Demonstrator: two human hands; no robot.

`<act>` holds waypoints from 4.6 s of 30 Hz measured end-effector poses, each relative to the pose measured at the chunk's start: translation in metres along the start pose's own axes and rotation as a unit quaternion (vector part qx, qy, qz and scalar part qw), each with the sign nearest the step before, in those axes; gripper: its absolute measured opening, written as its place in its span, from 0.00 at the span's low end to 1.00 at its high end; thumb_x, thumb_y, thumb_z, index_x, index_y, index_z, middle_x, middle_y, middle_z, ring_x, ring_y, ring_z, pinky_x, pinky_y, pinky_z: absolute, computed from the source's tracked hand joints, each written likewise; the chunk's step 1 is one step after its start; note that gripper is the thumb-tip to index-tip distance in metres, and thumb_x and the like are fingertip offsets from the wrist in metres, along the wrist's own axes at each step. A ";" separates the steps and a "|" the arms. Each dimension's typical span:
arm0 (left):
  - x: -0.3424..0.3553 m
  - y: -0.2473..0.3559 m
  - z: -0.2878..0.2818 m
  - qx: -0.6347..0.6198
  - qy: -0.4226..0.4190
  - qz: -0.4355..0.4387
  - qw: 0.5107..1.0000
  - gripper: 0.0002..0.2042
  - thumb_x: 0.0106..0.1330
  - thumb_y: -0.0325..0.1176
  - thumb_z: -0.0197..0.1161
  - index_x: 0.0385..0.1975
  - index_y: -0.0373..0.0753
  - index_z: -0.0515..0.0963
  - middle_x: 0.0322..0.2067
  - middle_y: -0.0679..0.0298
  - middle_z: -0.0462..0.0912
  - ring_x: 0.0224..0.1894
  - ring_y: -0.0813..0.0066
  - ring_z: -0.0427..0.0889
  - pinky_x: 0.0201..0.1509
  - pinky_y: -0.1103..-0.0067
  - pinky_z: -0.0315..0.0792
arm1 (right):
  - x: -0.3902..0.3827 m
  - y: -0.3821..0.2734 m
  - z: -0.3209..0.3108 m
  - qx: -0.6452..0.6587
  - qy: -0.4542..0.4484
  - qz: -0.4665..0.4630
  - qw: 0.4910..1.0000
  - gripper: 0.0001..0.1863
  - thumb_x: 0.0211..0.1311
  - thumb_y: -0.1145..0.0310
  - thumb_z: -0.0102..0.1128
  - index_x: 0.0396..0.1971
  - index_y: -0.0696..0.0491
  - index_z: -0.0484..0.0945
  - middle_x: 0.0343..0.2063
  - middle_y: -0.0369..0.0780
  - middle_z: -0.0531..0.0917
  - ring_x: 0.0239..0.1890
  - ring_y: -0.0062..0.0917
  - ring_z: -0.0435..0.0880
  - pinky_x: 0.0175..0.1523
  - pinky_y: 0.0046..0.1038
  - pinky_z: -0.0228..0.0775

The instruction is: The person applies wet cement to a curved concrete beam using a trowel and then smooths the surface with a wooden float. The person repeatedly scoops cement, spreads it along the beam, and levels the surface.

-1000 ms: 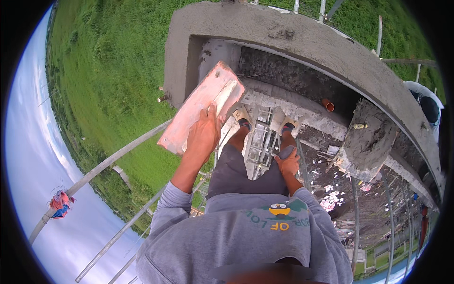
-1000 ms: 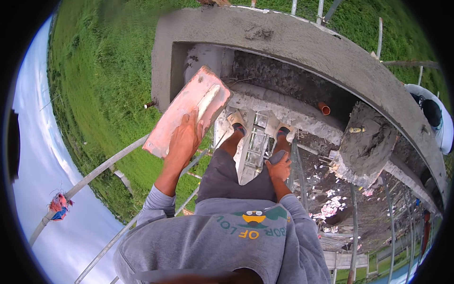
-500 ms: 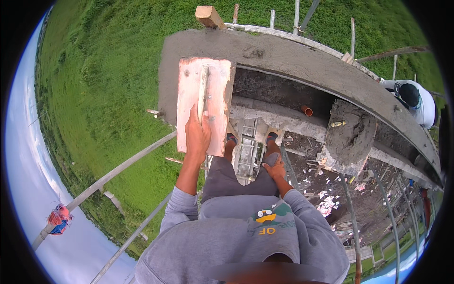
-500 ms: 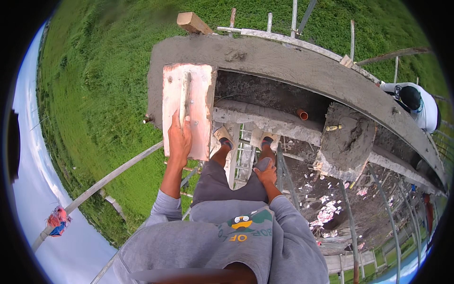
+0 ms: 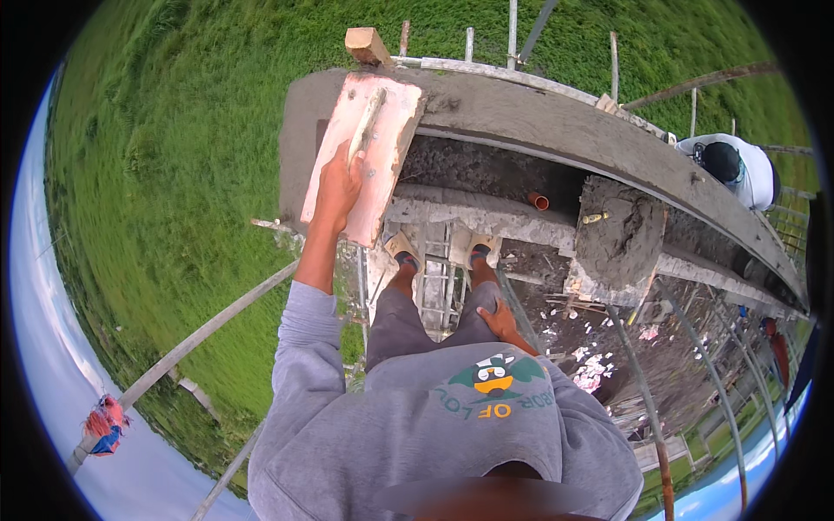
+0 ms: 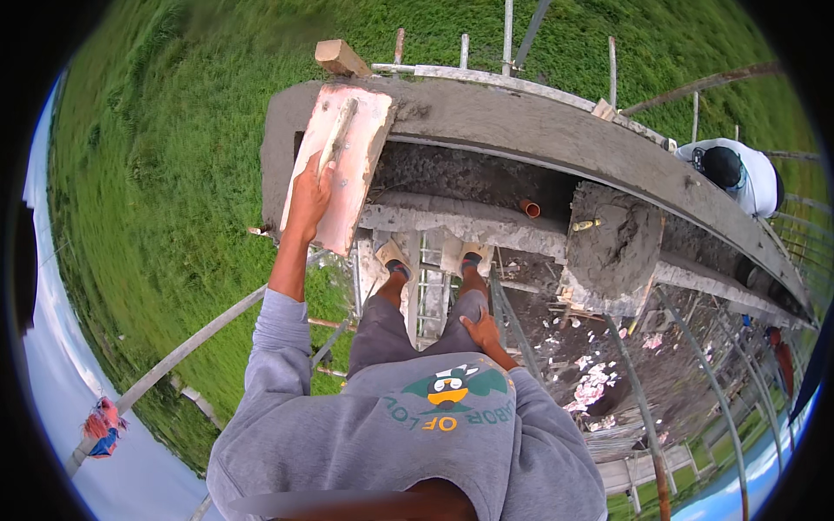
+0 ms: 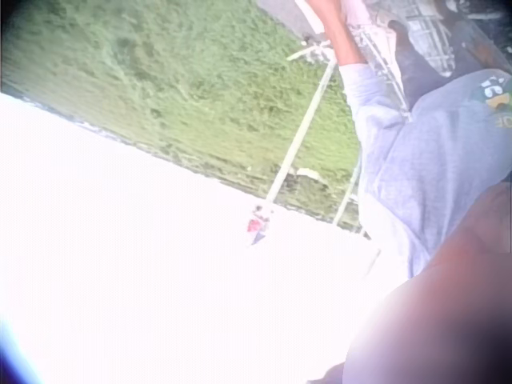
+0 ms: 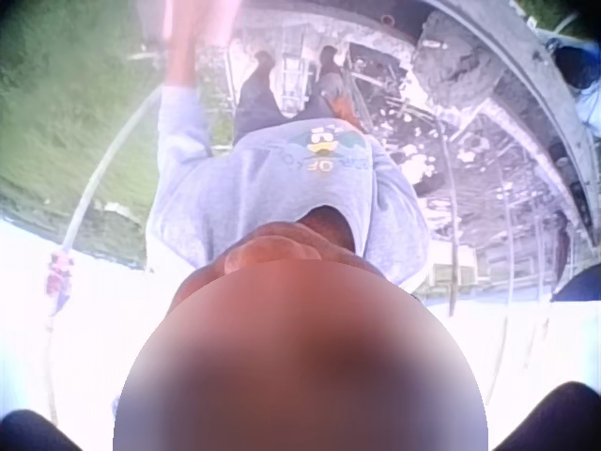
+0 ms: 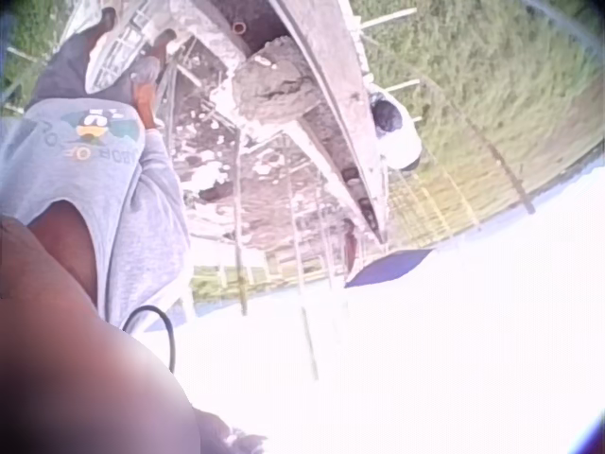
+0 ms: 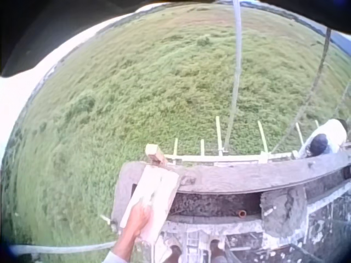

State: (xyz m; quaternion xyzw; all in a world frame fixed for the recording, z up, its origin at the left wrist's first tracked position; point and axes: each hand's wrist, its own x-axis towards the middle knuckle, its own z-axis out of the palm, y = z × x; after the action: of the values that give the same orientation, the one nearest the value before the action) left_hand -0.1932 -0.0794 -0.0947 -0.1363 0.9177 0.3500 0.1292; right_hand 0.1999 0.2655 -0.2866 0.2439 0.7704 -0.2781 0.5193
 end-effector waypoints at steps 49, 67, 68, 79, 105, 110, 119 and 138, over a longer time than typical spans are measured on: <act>-0.025 -0.051 -0.007 -0.096 0.160 -0.046 0.981 0.17 0.76 0.34 0.54 0.57 0.29 0.74 0.40 0.34 0.84 0.45 0.34 0.83 0.49 0.55 0.75 | -0.007 -0.039 -0.059 0.070 0.091 -0.130 0.985 0.42 0.64 0.34 0.58 0.61 0.59 0.76 0.51 0.57 0.84 0.56 0.47 0.84 0.61 0.41 0.74; -0.018 -0.015 0.043 -0.059 0.089 -0.040 0.994 0.16 0.77 0.34 0.53 0.56 0.30 0.74 0.38 0.36 0.84 0.45 0.34 0.83 0.48 0.55 0.74 | -0.017 -0.004 -0.029 0.179 0.131 -0.053 0.974 0.37 0.65 0.39 0.60 0.58 0.57 0.79 0.53 0.57 0.84 0.58 0.48 0.83 0.64 0.40 0.72; -0.024 -0.013 0.043 -0.073 0.112 -0.030 0.991 0.16 0.77 0.34 0.53 0.57 0.30 0.74 0.38 0.36 0.84 0.44 0.35 0.83 0.48 0.56 0.75 | -0.018 -0.005 -0.030 0.174 0.130 -0.057 0.974 0.36 0.66 0.39 0.60 0.58 0.57 0.79 0.53 0.56 0.83 0.58 0.48 0.82 0.64 0.40 0.72; -0.115 0.027 0.095 -0.104 0.031 -0.019 0.994 0.20 0.77 0.33 0.52 0.64 0.29 0.69 0.47 0.35 0.83 0.51 0.37 0.82 0.55 0.57 0.73 | -0.041 -0.066 -0.050 0.272 0.143 -0.129 0.943 0.31 0.67 0.42 0.61 0.57 0.54 0.80 0.53 0.52 0.85 0.57 0.45 0.83 0.63 0.38 0.72; -0.193 0.110 0.170 -0.039 -0.281 0.348 0.894 0.22 0.66 0.30 0.60 0.61 0.33 0.70 0.54 0.43 0.78 0.53 0.39 0.80 0.56 0.56 0.75 | -0.119 -0.156 -0.135 0.791 0.104 -0.130 0.589 0.29 0.79 0.45 0.49 0.66 0.52 0.71 0.61 0.41 0.77 0.63 0.28 0.76 0.63 0.33 0.71; -0.163 0.070 0.137 -0.007 -0.226 0.336 0.914 0.21 0.64 0.26 0.61 0.58 0.31 0.72 0.50 0.41 0.80 0.56 0.39 0.78 0.60 0.57 0.74 | -0.095 -0.202 -0.145 0.748 -0.005 -0.125 0.652 0.28 0.78 0.47 0.51 0.66 0.52 0.71 0.58 0.40 0.79 0.58 0.28 0.79 0.62 0.35 0.73; -0.147 0.026 0.072 0.028 -0.084 0.407 0.909 0.16 0.60 0.19 0.61 0.50 0.34 0.80 0.54 0.50 0.79 0.66 0.46 0.72 0.70 0.59 0.68 | -0.035 -0.278 -0.129 0.786 -0.005 -0.186 0.590 0.23 0.81 0.49 0.46 0.58 0.54 0.71 0.53 0.47 0.83 0.54 0.35 0.84 0.58 0.41 0.79; -0.279 -0.227 0.028 0.075 -0.202 -0.053 0.975 0.14 0.68 0.38 0.64 0.45 0.34 0.83 0.44 0.48 0.85 0.49 0.49 0.83 0.56 0.61 0.75 | 0.136 -0.197 -0.234 0.761 0.108 -0.179 0.614 0.23 0.81 0.49 0.46 0.62 0.50 0.65 0.54 0.45 0.82 0.54 0.42 0.84 0.59 0.46 0.79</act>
State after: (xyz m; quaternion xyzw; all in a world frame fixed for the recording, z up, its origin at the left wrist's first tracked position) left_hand 0.1475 -0.1792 -0.1597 -0.1014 0.8876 0.2932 0.3404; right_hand -0.1333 0.2942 -0.3078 0.4370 0.3615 -0.8236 0.0004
